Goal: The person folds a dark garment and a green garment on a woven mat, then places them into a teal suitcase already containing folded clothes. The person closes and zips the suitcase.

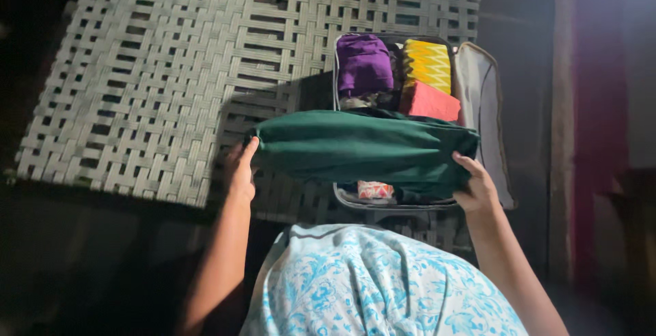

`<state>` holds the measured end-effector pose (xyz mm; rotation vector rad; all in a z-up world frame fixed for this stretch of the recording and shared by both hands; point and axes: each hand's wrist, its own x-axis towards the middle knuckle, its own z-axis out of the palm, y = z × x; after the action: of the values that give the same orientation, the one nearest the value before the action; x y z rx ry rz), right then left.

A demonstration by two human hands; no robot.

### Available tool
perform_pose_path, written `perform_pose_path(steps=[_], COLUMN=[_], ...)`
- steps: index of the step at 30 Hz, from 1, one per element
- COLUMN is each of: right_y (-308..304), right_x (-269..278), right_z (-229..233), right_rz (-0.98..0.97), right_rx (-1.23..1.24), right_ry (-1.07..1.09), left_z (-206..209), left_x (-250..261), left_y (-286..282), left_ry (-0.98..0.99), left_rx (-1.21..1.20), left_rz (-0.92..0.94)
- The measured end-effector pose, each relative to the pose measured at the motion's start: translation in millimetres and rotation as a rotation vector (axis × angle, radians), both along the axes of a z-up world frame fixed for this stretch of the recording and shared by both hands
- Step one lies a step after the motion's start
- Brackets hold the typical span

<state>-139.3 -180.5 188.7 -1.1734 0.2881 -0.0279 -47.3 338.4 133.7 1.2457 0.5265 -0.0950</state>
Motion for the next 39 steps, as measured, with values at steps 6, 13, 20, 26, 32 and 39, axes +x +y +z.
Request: perform_pose_path(steps=[6, 13, 20, 26, 32, 39], right_y=[26.2, 135.8, 307.4, 355.9, 387.5, 391.1], right_x=[16.1, 65.6, 112.4, 121.4, 109.4, 109.2], right_z=[12.0, 51.2, 59.8, 19.0, -0.1, 17.6], right_rz=[-0.027, -0.052, 0.116, 0.171, 0.177, 0.13], right_rx=[0.354, 0.362, 0.075, 0.329, 0.115, 0.21], right_ry=[0.349, 0.338, 0.376, 0.28, 0.266, 0.221], left_z=[-62.8, -53.5, 16.9, 21.5, 10.8, 28.9], left_x=[19.3, 88.2, 52.4, 48.3, 52.5, 62.7], left_y=[7.5, 43.6, -21.2, 2.7, 48.6, 97.7], left_ry=[0.167, -0.211, -0.216, -0.332, -0.078, 0.075], left_rx=[0.061, 0.219, -0.211, 0.032, 0.032, -0.248], left_rz=[0.106, 0.024, -0.863, -0.68, -0.705, -0.69])
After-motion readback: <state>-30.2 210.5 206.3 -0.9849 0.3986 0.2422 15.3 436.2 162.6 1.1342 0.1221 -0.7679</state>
